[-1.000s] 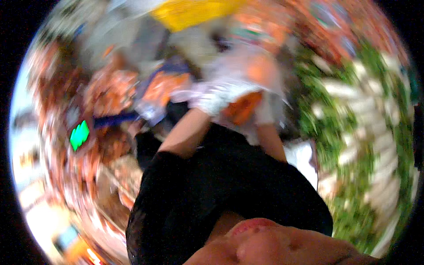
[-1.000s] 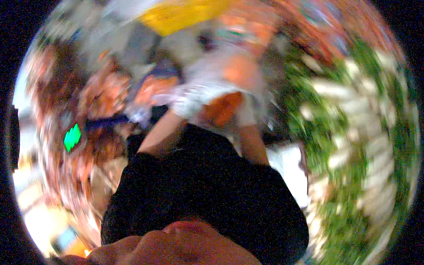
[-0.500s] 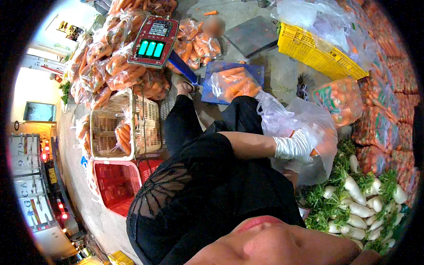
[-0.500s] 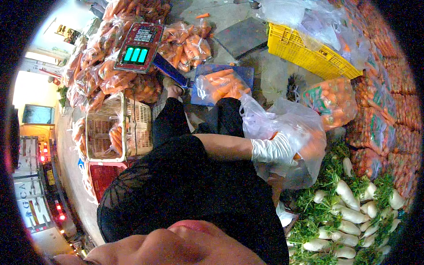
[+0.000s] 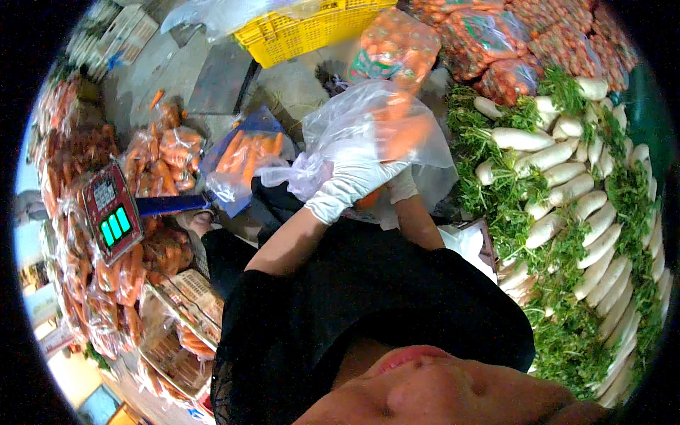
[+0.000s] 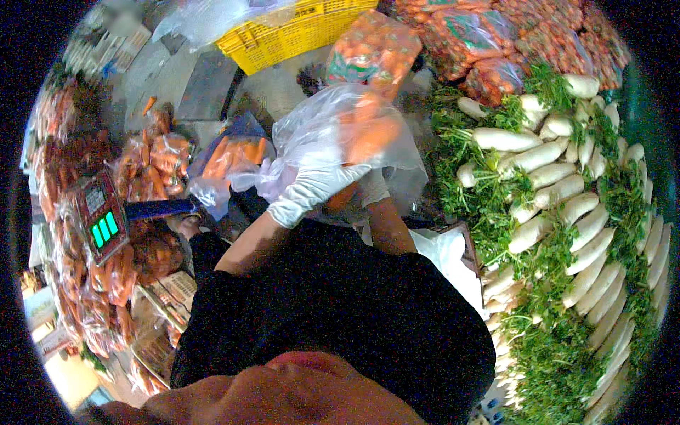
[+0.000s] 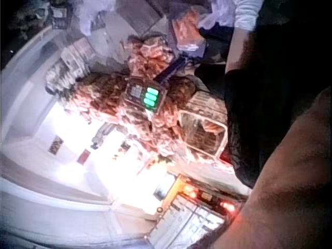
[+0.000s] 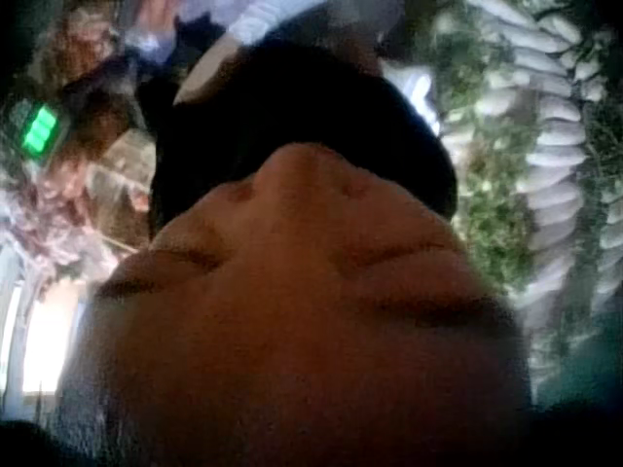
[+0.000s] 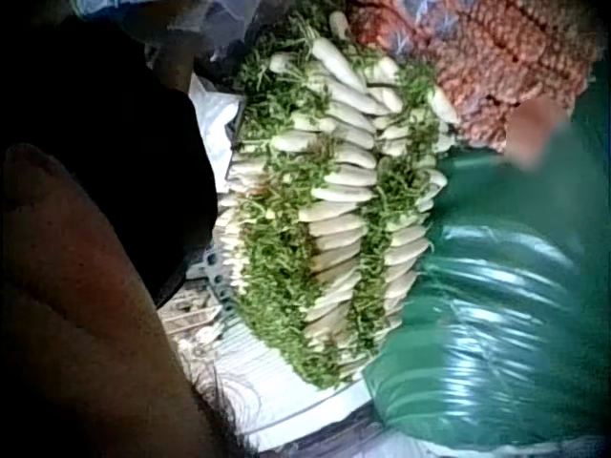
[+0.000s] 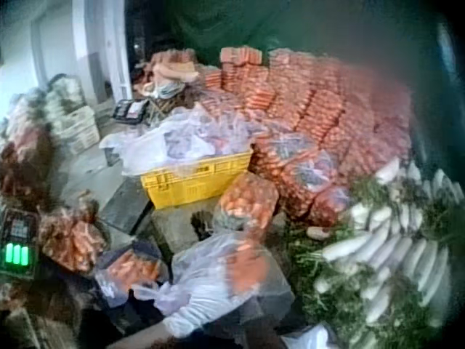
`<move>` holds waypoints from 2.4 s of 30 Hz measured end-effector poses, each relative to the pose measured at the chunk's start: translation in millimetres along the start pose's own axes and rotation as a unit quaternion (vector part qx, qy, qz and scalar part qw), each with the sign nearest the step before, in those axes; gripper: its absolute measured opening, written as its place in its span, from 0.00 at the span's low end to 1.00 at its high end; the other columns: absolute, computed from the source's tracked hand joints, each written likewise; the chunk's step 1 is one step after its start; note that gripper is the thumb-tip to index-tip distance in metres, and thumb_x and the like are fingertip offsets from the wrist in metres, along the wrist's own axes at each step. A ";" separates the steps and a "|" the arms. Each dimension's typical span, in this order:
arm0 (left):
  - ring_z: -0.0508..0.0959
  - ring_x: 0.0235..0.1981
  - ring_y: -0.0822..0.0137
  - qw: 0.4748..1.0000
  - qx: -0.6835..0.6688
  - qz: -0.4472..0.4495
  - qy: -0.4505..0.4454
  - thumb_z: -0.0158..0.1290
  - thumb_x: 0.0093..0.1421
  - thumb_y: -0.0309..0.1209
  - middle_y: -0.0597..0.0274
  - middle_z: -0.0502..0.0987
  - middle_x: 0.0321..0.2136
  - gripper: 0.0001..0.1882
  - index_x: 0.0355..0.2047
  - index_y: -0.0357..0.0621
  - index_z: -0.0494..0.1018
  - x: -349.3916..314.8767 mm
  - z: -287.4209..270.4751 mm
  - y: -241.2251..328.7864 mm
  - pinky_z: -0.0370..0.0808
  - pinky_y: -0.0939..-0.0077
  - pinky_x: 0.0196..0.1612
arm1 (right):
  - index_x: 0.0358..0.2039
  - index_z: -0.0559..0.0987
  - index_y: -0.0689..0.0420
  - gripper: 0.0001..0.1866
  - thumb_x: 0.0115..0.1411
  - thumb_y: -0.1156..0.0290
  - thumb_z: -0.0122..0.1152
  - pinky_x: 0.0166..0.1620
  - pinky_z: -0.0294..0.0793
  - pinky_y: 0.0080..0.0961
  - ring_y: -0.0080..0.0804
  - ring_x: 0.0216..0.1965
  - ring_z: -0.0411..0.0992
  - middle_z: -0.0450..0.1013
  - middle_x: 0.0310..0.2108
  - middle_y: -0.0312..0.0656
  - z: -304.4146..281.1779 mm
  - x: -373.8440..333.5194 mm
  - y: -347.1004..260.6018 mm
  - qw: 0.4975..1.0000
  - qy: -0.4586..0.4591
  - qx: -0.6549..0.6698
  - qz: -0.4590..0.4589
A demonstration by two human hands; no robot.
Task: The person puts several carrots into plastic bags, weighs the bags on a digital scale, and seals the bags using a tape dispenser.
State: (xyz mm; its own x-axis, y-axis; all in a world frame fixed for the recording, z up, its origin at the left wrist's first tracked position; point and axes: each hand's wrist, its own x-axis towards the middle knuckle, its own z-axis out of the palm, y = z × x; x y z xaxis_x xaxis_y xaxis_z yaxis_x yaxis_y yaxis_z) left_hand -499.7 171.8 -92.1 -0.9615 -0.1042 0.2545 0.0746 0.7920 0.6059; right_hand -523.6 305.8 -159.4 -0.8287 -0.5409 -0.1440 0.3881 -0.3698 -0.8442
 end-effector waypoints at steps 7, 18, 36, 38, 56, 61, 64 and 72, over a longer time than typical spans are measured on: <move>0.76 0.48 0.46 1.000 0.002 0.022 0.015 0.60 0.52 0.53 0.47 0.77 0.46 0.34 0.52 0.41 0.72 0.8 -15.6 3.6 0.72 0.54 0.53 | 0.61 0.64 0.58 0.27 0.63 0.66 0.56 0.57 0.69 0.33 0.36 0.54 0.68 0.68 0.53 0.44 12.3 14.6 9.2 0.998 -0.039 0.033 0.022; 0.79 0.43 0.51 0.974 -0.033 0.222 0.031 0.64 0.48 0.37 0.55 0.79 0.40 0.19 0.41 0.46 0.78 22.4 -99.5 51.8 0.74 0.59 0.50 | 0.61 0.63 0.58 0.28 0.63 0.65 0.56 0.58 0.68 0.34 0.36 0.55 0.67 0.67 0.54 0.44 -1.8 15.8 18.7 0.996 -0.047 0.054 0.052; 0.79 0.47 0.49 0.924 0.102 -0.331 -0.165 0.51 0.56 0.48 0.46 0.80 0.43 0.24 0.42 0.41 0.80 147.9 9.3 -127.3 0.75 0.60 0.49 | 0.63 0.61 0.58 0.29 0.64 0.63 0.54 0.60 0.67 0.34 0.37 0.57 0.66 0.66 0.56 0.44 -15.8 22.6 19.6 0.993 -0.059 0.068 0.079; 0.78 0.50 0.47 0.903 0.129 -0.381 -0.153 0.51 0.55 0.49 0.44 0.78 0.47 0.26 0.44 0.42 0.80 133.8 8.9 -146.2 0.74 0.59 0.51 | 0.63 0.61 0.58 0.29 0.65 0.63 0.54 0.60 0.67 0.34 0.37 0.57 0.66 0.66 0.56 0.44 -16.4 24.8 18.9 0.993 -0.061 0.066 0.077; 0.81 0.39 0.48 0.928 0.152 -0.326 -0.098 0.48 0.57 0.49 0.45 0.81 0.35 0.24 0.34 0.40 0.81 45.1 -63.5 -255.3 0.76 0.60 0.43 | 0.64 0.59 0.58 0.30 0.66 0.61 0.53 0.61 0.66 0.35 0.37 0.58 0.65 0.65 0.58 0.44 -31.6 81.4 -12.6 0.995 -0.065 0.073 0.010; 0.80 0.32 0.60 0.917 -0.019 -0.395 -0.042 0.55 0.60 0.45 0.57 0.82 0.31 0.19 0.37 0.39 0.81 35.6 -110.3 -277.5 0.75 0.64 0.40 | 0.64 0.59 0.58 0.30 0.66 0.60 0.53 0.62 0.65 0.35 0.37 0.59 0.65 0.64 0.58 0.44 -39.6 99.8 -46.6 0.996 -0.054 0.058 -0.038; 0.79 0.29 0.61 0.785 -0.310 -0.526 0.102 0.55 0.62 0.39 0.61 0.81 0.30 0.15 0.38 0.39 0.79 54.0 -159.6 -263.4 0.77 0.64 0.39 | 0.64 0.58 0.58 0.30 0.66 0.60 0.52 0.62 0.65 0.35 0.37 0.59 0.65 0.64 0.58 0.44 -43.6 105.2 -65.4 0.995 -0.037 0.052 -0.076; 0.81 0.38 0.61 0.800 -0.527 -0.242 0.153 0.49 0.65 0.42 0.54 0.80 0.39 0.20 0.47 0.37 0.75 149.4 -276.1 -112.3 0.79 0.65 0.45 | 0.65 0.58 0.58 0.31 0.67 0.59 0.52 0.63 0.65 0.36 0.37 0.59 0.65 0.64 0.59 0.44 -36.9 77.5 -65.8 0.989 0.024 0.064 -0.134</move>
State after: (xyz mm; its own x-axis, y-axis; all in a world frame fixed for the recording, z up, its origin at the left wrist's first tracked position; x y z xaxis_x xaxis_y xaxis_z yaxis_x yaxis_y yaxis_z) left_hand -578.6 -98.8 85.9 -0.8476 -0.5152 -0.1272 0.0501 -0.3164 0.9473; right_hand -628.2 316.1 -134.0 -0.9257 -0.3751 0.0492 0.1971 -0.5890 -0.7837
